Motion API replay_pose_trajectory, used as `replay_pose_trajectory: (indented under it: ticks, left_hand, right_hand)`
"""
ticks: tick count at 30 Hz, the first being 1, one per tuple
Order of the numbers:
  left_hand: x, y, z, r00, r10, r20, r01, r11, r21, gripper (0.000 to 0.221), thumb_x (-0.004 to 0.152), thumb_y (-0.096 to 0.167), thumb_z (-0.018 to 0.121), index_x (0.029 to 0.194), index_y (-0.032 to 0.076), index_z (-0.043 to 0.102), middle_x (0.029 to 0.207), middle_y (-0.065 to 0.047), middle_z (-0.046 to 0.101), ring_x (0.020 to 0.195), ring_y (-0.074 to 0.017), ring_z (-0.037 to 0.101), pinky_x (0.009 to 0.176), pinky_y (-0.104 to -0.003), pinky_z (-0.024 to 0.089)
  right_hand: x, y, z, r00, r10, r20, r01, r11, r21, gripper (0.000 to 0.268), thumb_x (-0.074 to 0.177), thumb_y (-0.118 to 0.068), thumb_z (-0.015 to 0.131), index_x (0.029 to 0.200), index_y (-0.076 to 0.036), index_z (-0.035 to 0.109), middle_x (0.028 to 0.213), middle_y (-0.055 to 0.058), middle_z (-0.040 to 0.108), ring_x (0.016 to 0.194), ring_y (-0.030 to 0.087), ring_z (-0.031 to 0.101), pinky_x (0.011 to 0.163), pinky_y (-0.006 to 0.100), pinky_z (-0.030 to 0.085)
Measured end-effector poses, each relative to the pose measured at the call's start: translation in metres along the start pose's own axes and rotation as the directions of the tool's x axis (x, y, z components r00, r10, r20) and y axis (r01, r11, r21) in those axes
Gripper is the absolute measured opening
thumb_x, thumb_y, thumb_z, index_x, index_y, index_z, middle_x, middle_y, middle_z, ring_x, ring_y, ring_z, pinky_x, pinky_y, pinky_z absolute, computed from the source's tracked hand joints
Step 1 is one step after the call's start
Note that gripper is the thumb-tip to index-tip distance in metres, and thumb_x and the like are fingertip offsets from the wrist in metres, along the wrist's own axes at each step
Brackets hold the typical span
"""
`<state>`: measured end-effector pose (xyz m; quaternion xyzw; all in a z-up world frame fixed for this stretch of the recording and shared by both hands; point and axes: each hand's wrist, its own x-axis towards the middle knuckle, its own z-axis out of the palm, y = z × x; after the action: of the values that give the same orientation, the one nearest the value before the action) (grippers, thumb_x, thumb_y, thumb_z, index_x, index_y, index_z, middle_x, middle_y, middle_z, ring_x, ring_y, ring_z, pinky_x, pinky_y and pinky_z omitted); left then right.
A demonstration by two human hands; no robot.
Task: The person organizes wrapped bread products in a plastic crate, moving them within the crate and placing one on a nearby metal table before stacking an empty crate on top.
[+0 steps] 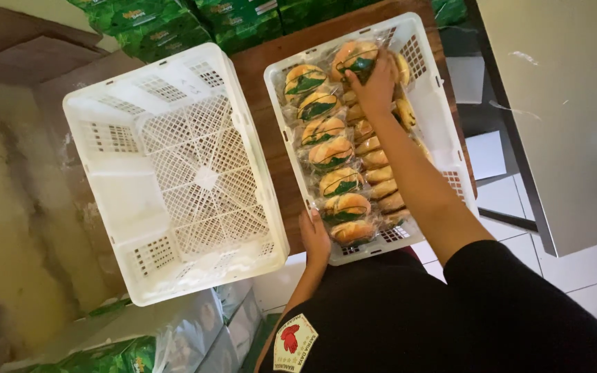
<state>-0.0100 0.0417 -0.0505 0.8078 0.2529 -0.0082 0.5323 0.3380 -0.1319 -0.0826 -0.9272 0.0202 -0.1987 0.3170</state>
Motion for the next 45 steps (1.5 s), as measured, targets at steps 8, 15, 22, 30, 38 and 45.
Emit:
replay_pose_trajectory:
  ticks: [8, 15, 22, 30, 38, 45]
  left_hand:
    - [0.0, 0.0, 0.001, 1.0, 0.003, -0.002, -0.003, 1.0, -0.014, 0.038, 0.107, 0.034, 0.039, 0.114, 0.001, 0.057, 0.104, -0.016, 0.059, 0.091, -0.0319, 0.058, 0.087, -0.041, 0.047]
    - [0.001, -0.015, 0.004, 0.995, 0.099, -0.031, -0.101, 0.994, -0.041, 0.037, 0.108, 0.031, 0.04, 0.117, -0.001, 0.057, 0.105, -0.016, 0.06, 0.093, -0.0285, 0.056, 0.09, -0.038, 0.045]
    - [0.009, -0.045, 0.02, 0.995, 0.027, -0.096, -0.032, 0.998, -0.052, 0.039, 0.109, 0.035, 0.045, 0.111, 0.0, 0.062, 0.1, -0.02, 0.062, 0.095, -0.0353, 0.059, 0.092, -0.044, 0.046]
    - [0.013, -0.049, 0.023, 0.978, -0.104, -0.18, 0.097, 0.994, -0.051, 0.042, 0.109, 0.042, 0.051, 0.118, 0.004, 0.067, 0.113, -0.024, 0.068, 0.116, -0.0416, 0.062, 0.105, -0.05, 0.044]
    - [0.014, -0.051, 0.019, 0.911, -0.29, -0.294, 0.341, 0.929, 0.141, 0.057, 0.106, 0.061, 0.045, 0.134, 0.017, 0.068, 0.129, -0.017, 0.069, 0.125, -0.0381, 0.061, 0.112, -0.051, 0.044]
    - [0.0, -0.022, 0.013, 0.927, -0.092, -0.363, 0.184, 0.957, 0.226, 0.046, 0.111, 0.046, 0.043, 0.123, 0.012, 0.072, 0.112, -0.021, 0.073, 0.11, -0.0457, 0.066, 0.095, -0.057, 0.051]
  right_hand:
    - [-0.004, -0.018, -0.022, 0.969, -0.19, 0.158, 0.219, 0.956, -0.197, 0.084, 0.1, -0.079, 0.032, 0.16, -0.021, 0.037, 0.159, 0.018, 0.037, 0.139, 0.048, 0.044, 0.113, 0.065, 0.031]
    - [0.002, -0.033, -0.055, 0.921, -0.156, 0.357, 0.261, 0.927, -0.27, 0.079, 0.098, -0.035, 0.073, 0.162, -0.021, 0.03, 0.157, 0.023, 0.035, 0.134, 0.049, 0.044, 0.114, 0.059, 0.028]
    - [-0.008, -0.023, -0.117, 0.956, -0.217, 0.198, 0.198, 0.974, 0.112, 0.067, 0.091, -0.013, 0.077, 0.151, -0.008, 0.047, 0.146, 0.025, 0.045, 0.131, 0.048, 0.047, 0.102, 0.057, 0.045]
    - [-0.078, 0.053, -0.216, 0.945, 0.068, 0.321, -0.013, 0.985, -0.171, 0.075, 0.081, -0.027, 0.077, 0.149, -0.016, 0.049, 0.145, 0.021, 0.045, 0.132, 0.048, 0.048, 0.095, 0.064, 0.051]
    - [-0.11, 0.065, -0.247, 0.766, 0.202, 0.61, -0.148, 0.979, -0.139, 0.09, 0.091, -0.017, 0.06, 0.167, -0.016, 0.012, 0.144, 0.034, 0.043, 0.109, 0.063, 0.062, 0.085, 0.067, 0.056]
    - [-0.101, 0.084, -0.248, 0.685, 0.141, 0.715, 0.039, 0.972, -0.23, 0.094, 0.09, -0.012, 0.058, 0.166, -0.007, 0.003, 0.13, 0.029, 0.046, 0.093, 0.057, 0.069, 0.073, 0.063, 0.059]
